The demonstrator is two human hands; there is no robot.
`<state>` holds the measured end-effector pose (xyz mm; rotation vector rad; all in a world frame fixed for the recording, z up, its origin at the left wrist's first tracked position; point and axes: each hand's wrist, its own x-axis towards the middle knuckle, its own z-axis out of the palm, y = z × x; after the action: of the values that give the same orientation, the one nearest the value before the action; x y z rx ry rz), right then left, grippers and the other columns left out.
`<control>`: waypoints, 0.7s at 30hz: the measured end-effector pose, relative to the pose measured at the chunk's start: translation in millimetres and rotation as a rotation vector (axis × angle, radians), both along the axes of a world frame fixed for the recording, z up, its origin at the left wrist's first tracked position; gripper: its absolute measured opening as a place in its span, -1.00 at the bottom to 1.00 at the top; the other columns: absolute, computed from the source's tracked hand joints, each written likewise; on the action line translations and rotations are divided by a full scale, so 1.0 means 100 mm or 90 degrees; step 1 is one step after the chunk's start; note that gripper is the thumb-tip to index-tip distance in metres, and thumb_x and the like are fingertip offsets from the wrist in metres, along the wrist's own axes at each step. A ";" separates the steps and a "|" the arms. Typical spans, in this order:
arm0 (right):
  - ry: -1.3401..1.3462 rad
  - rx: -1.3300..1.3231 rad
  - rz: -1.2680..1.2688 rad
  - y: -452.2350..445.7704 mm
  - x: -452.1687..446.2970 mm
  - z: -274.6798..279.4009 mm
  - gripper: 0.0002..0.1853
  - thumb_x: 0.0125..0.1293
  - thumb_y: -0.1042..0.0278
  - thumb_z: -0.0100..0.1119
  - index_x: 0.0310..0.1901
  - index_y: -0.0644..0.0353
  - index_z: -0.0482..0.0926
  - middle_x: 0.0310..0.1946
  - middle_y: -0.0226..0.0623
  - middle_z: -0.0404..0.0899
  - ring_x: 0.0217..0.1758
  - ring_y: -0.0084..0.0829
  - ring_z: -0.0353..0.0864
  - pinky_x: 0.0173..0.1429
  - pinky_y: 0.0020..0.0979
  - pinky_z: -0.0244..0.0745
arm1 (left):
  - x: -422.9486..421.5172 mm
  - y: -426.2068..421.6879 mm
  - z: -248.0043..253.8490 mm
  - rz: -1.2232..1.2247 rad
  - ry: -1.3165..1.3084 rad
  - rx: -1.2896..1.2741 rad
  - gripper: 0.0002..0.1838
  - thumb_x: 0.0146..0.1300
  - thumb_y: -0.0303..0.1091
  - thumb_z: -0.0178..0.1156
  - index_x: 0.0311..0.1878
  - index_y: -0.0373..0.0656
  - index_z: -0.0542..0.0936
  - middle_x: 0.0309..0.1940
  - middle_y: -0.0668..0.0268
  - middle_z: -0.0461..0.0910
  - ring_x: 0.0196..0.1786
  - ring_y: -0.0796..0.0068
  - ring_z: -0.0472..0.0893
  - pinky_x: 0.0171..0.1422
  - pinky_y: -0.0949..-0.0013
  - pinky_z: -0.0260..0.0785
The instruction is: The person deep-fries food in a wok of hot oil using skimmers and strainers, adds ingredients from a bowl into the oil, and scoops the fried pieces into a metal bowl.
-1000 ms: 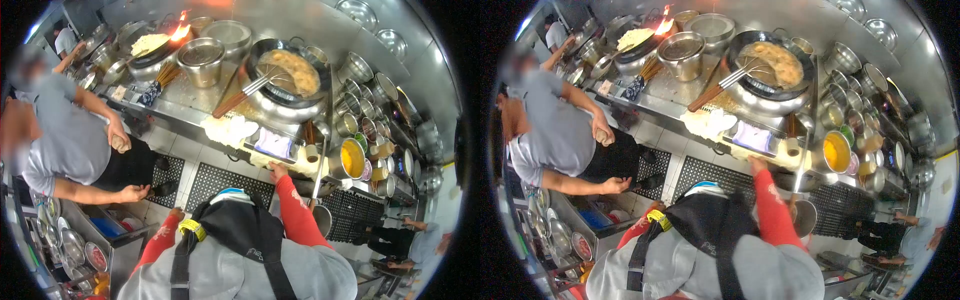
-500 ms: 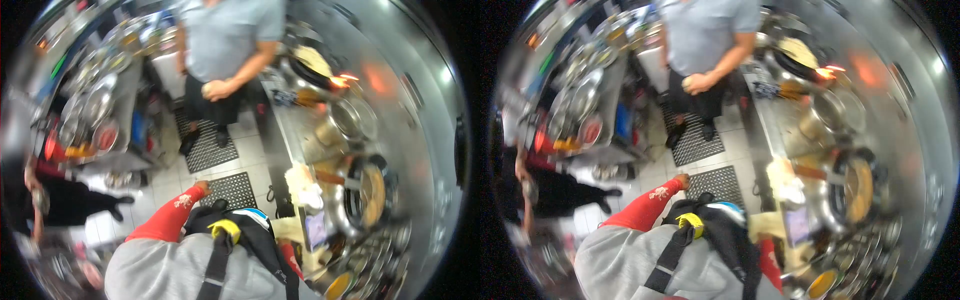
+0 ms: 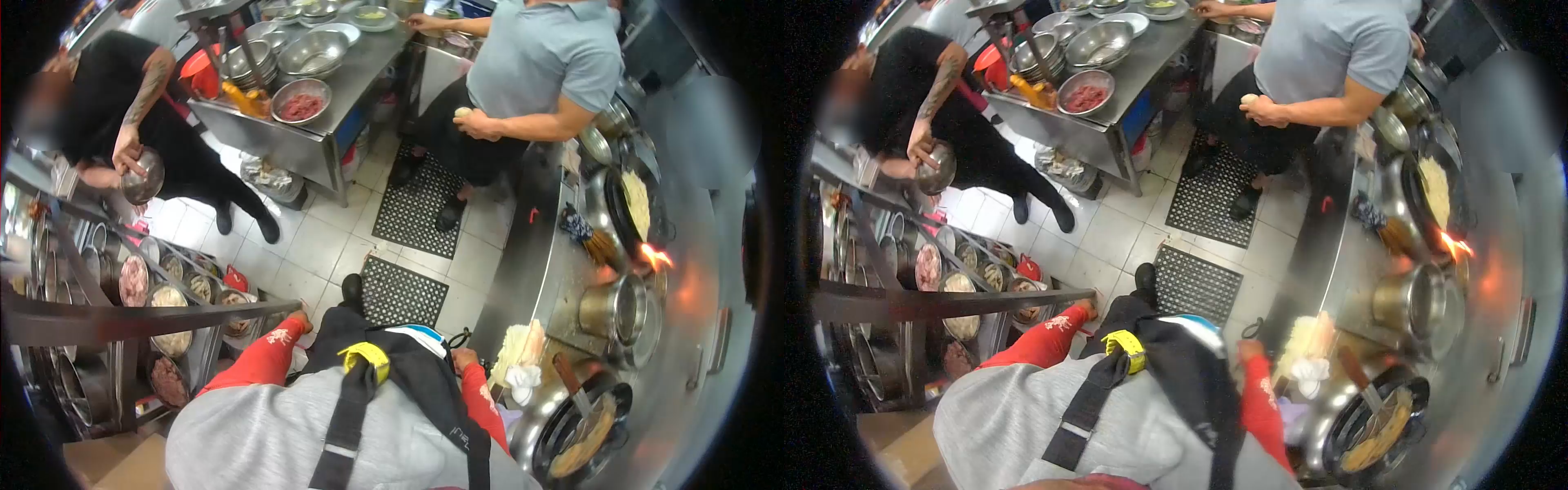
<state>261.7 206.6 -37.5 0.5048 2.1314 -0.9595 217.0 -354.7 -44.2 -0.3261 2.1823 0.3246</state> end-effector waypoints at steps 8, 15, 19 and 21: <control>0.007 0.003 -0.093 -0.46 -1.33 0.33 -0.86 0.15 0.37 0.06 -0.37 0.23 0.57 -0.61 -0.32 0.51 -0.67 -0.46 0.46 -0.61 -0.40 0.41 | -0.61 0.00 0.08 0.148 0.076 0.127 -0.50 -0.09 -0.19 0.12 -0.03 -0.18 0.57 -0.04 -0.01 0.54 0.06 0.06 0.52 0.17 0.21 0.34; 0.089 0.025 -0.116 -1.17 -2.00 1.02 -0.75 0.17 0.27 0.11 -0.22 0.24 0.59 -0.48 -0.28 0.60 -0.45 -0.46 0.57 -0.38 -0.44 0.45 | -1.72 -0.23 0.21 0.144 0.194 0.149 -0.58 -0.05 -0.29 0.08 -0.09 -0.27 0.58 -0.07 -0.08 0.54 0.06 0.04 0.51 0.17 0.20 0.33; 0.055 0.043 -0.064 -1.14 -2.10 1.07 -0.72 0.17 0.23 0.10 -0.16 0.23 0.56 -0.51 -0.30 0.56 -0.56 -0.42 0.55 -0.53 -0.41 0.40 | -2.04 -0.34 0.36 0.213 0.233 0.155 -0.56 -0.02 -0.29 0.06 -0.02 -0.24 0.54 -0.05 -0.05 0.53 0.08 0.06 0.50 0.21 0.23 0.31; 0.052 0.040 -0.011 -1.08 -2.17 1.09 -0.71 0.18 0.20 0.08 -0.20 0.23 0.58 -0.52 -0.28 0.56 -0.56 -0.40 0.55 -0.52 -0.37 0.41 | -2.07 -0.39 0.37 0.262 0.230 0.149 -0.55 -0.01 -0.28 0.06 0.00 -0.23 0.53 -0.03 -0.03 0.53 0.09 0.07 0.50 0.22 0.25 0.31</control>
<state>45.0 99.0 71.1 0.5236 2.2390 -0.9400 10.3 -393.3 -7.0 -0.6244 2.3831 0.9220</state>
